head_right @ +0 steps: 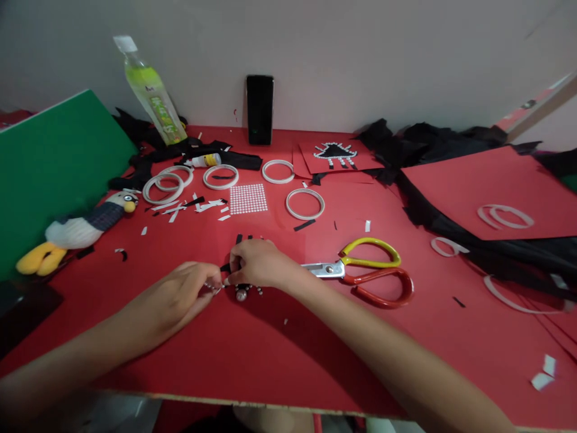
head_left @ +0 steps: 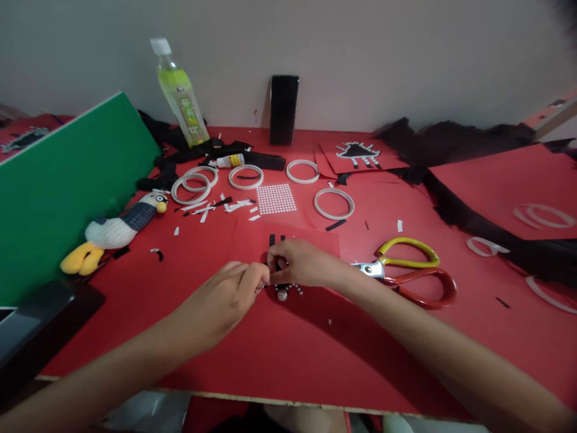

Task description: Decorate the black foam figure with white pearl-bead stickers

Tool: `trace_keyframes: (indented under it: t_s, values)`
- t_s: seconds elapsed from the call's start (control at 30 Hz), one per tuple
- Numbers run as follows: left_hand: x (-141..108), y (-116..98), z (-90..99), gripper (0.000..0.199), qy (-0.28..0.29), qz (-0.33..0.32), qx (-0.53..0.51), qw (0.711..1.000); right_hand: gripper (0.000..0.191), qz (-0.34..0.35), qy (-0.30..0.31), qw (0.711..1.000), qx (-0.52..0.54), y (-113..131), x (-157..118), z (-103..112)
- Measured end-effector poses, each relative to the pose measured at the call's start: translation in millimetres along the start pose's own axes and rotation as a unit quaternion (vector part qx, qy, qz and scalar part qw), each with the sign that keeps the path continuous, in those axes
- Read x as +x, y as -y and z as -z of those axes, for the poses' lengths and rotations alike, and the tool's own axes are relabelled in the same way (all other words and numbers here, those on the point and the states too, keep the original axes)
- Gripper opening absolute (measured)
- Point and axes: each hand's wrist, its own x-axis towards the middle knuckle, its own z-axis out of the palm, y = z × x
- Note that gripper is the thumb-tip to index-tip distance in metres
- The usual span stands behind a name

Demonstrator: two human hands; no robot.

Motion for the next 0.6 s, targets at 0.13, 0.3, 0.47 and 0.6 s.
trace_keyframes:
  t_s: [0.13,0.3,0.47,0.6]
  values:
    - [3,-1,4.8,0.025,0.016,-0.012,0.012,1.000,0.008,-0.008,0.007,1.000,0.013,0,-1,0]
    - [7,-4,12.2,0.026,0.063,-0.018,0.041,0.997,0.012,0.009,-0.030,0.999,-0.034,-2,2,-1]
    - [15,-2,18.9,0.027,0.136,0.020,-0.004,0.991,0.013,0.014,-0.044,0.997,-0.059,-2,4,-3]
    - [21,-3,23.6,0.030,0.156,0.021,-0.019,0.987,0.011,0.024,-0.044,0.996,-0.072,-3,4,-4]
